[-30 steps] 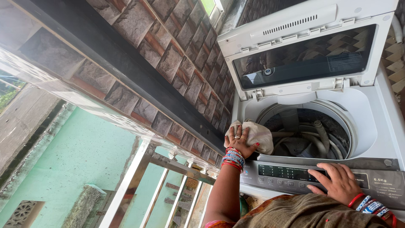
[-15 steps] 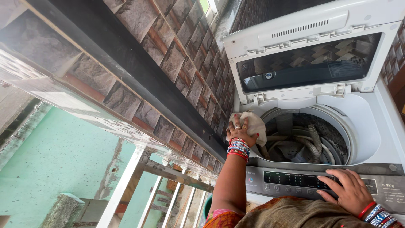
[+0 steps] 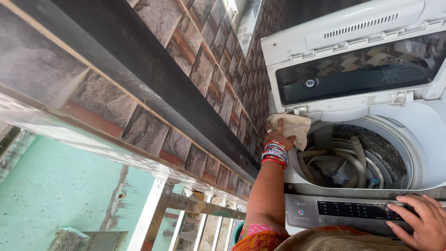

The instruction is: The person wipes the exterior top and lid of a washing machine with a cloth, opens the lid, and continues wiping the interior rim and control panel by hand.

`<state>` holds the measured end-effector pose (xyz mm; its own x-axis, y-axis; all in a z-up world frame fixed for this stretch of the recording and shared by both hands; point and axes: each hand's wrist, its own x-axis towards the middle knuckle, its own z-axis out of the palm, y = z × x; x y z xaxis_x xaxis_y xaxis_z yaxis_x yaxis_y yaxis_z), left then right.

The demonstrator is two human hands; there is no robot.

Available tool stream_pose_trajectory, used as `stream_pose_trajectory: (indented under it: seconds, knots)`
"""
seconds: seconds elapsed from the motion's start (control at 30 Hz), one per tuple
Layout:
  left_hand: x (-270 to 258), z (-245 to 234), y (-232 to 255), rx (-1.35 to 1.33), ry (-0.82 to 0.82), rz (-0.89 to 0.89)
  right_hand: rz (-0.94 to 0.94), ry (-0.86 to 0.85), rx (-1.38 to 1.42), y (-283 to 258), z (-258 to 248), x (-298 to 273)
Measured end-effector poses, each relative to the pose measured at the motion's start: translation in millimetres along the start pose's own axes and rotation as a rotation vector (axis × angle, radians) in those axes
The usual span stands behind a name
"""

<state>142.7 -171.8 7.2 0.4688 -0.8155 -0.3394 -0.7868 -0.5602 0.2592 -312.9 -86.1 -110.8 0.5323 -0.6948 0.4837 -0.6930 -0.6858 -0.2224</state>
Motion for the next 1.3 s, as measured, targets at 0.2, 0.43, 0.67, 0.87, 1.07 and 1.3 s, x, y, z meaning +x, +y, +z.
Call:
stream_pose_trajectory:
  seconds: [0.2, 0.43, 0.67, 0.87, 1.07, 1.3]
  knots:
    - [21, -3, -9, -0.110, 0.054, 0.082, -0.067, -0.011, 0.033, 14, 10, -5]
    - [28, 14, -21, -0.184, 0.161, 0.162, -0.051, 0.116, 0.100, 23, 27, -18]
    - [11, 40, -42, -0.245, 0.245, 0.308, -0.023, 0.118, 0.065, 23, 30, -22]
    - [-29, 43, -49, -0.285, 0.201, 0.276, -0.062, 0.131, 0.115, 26, 32, -20]
    - [-85, 49, -54, -0.306, 0.110, 0.174, -0.097, 0.104, 0.129, 29, 30, -16]
    - [-95, 53, -50, -0.232, 0.097, 0.039, -0.063, 0.023, 0.089, 29, 32, -20]
